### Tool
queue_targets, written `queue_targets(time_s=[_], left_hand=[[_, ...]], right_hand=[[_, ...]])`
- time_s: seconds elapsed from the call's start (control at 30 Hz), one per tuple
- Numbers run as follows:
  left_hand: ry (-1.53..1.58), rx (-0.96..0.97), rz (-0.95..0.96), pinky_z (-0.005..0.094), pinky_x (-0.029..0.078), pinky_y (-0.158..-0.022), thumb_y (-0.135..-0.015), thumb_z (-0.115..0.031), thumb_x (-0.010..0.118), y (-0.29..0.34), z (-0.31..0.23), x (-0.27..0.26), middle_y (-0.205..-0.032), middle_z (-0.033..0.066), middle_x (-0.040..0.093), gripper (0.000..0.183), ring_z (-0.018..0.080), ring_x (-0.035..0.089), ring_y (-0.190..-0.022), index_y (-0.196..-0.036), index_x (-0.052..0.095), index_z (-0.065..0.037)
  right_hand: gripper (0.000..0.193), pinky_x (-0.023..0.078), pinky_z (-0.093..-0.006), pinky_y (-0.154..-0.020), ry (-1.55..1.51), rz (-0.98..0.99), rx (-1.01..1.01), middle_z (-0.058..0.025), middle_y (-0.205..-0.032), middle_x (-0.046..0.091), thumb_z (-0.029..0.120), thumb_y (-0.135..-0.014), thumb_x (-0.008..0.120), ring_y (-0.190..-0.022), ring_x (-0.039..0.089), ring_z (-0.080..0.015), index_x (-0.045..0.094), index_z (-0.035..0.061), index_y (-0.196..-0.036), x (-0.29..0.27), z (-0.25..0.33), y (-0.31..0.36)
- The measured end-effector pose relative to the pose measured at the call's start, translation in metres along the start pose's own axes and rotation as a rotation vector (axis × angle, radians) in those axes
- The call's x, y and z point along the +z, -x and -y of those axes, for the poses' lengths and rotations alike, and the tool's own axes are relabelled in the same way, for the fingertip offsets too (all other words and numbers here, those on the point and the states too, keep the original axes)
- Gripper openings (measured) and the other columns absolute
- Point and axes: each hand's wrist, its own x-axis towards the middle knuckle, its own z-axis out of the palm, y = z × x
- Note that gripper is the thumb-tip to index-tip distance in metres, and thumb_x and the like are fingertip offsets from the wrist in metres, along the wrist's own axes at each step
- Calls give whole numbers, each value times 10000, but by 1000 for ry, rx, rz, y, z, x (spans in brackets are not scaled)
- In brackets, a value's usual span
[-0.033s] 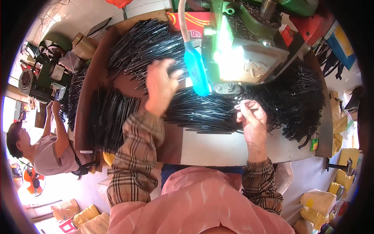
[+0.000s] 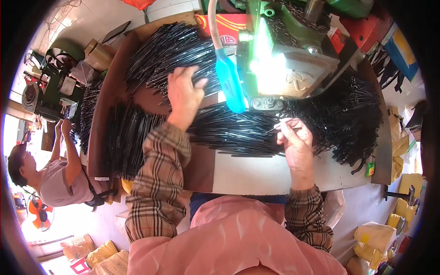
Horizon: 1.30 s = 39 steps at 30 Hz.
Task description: The person assembles umbrella ribs by aligning rods and wires by hand and pressing them under a machine.
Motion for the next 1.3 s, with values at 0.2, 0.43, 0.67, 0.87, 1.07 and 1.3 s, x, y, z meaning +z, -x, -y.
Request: queue_targets(time_s=[0.2,0.43,0.67,0.87,1.07,1.3], left_hand=[[295,82,68,382,471,-805,-729,-62,732,9,30,29,-979,88,630,277,291,577,-925,-1006,719,-74],[370,76,109,303,498,-813,-724,-24,732,7,17,14,-928,91,691,209,224,638,-859,-926,749,-76],[59,509,-81,314,488,-613,-685,0,673,17,-19,-8,-829,59,651,327,242,619,-709,-965,743,-154],[438,240,117,295,513,-650,-774,-2,677,56,-83,9,-854,86,654,174,249,640,-729,-946,696,-17],[1114,-615,417,199,376,-477,-819,-4,687,63,-95,15,-629,-12,568,79,63,488,-525,-878,659,40],[1113,-632,476,195,246,-399,-847,-92,703,66,-101,15,-647,-13,535,142,43,402,-459,-907,656,28]], right_hand=[[61,458,-198,-513,48,45,29,-116,-869,660,24,-851,666,-601,579,-92,626,-13,-879,2,1,2],[112,433,-176,-507,49,58,94,-104,-849,638,42,-875,650,-603,559,-77,641,-32,-959,2,1,0],[164,309,-161,-423,260,22,87,-37,-745,615,95,-888,654,-498,433,-25,679,-16,-1007,19,10,0],[161,406,-200,-535,506,70,-49,-12,-702,614,134,-883,654,-622,536,-45,693,1,-965,37,21,-5],[169,401,-207,-515,570,33,-28,-1,-663,601,158,-885,652,-597,522,-41,689,3,-943,30,11,-4],[184,394,-208,-509,511,11,3,0,-656,591,175,-888,658,-582,507,-36,679,-5,-917,24,6,-7]])
